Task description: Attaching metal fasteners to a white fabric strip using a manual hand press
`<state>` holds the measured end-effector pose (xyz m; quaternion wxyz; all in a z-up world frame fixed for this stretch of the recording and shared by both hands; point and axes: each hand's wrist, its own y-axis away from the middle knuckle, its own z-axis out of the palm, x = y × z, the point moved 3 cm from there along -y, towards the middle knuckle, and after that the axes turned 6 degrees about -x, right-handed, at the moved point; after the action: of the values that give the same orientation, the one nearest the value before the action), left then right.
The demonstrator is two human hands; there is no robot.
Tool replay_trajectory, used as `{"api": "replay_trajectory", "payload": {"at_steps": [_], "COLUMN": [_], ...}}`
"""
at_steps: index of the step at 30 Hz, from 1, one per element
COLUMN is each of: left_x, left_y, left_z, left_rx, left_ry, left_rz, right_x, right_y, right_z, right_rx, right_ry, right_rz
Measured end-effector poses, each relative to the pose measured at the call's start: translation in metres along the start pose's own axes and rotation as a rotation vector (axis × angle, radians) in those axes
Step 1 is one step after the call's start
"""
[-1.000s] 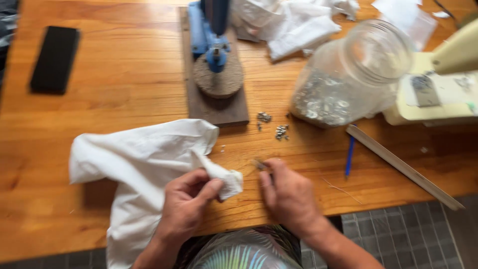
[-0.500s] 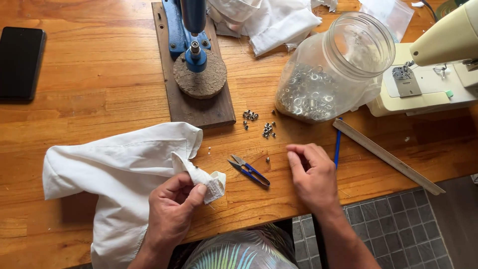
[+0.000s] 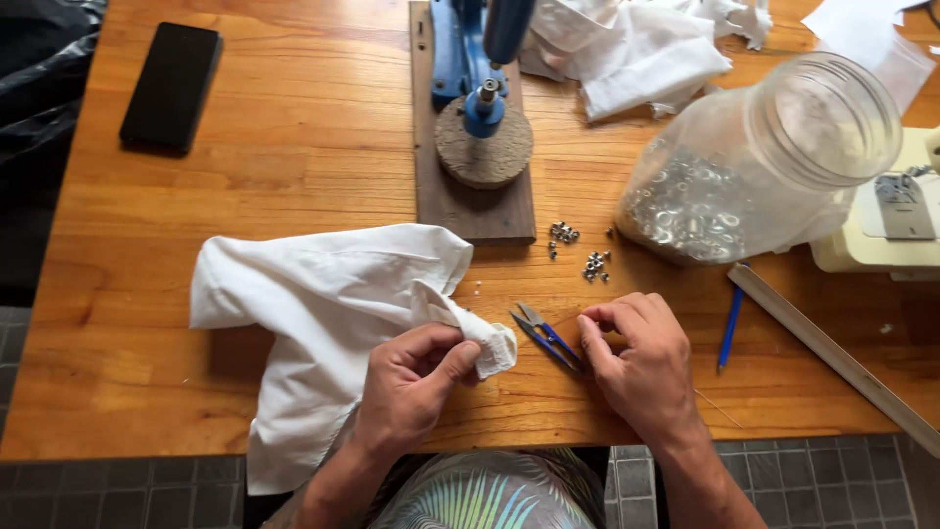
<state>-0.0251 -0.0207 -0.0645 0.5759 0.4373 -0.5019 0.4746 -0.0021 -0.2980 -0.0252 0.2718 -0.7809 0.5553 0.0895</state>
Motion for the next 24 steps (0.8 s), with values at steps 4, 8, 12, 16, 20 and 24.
{"api": "replay_trajectory", "payload": {"at_steps": [4,8,12,16,20,24], "left_x": [-0.001,0.031,0.085,0.091,0.096,0.097], "left_y": [0.002,0.012,0.022,0.012,0.007,-0.001], "left_z": [0.000,0.004,0.017,0.017,0.010,0.008], "left_rx": [0.020,0.244,0.266,0.174,0.005,-0.108], "left_ry": [0.031,-0.367,-0.658,-0.700,-0.573,-0.483], "left_rz": [-0.035,0.273,0.558,0.696,0.643,0.414], "right_x": [-0.057,-0.079,-0.086,-0.084,-0.090,-0.078], "right_y": [-0.003,0.022,0.022,0.023,0.018,0.013], "right_z": [-0.015,0.003,0.008,0.007,-0.005,-0.004], "right_rx": [0.013,0.012,0.057,0.203,0.221,0.140], "right_ry": [-0.235,-0.280,-0.249,-0.164,-0.248,-0.589], "right_rz": [-0.257,-0.491,-0.603,-0.634,-0.538,-0.105]}}
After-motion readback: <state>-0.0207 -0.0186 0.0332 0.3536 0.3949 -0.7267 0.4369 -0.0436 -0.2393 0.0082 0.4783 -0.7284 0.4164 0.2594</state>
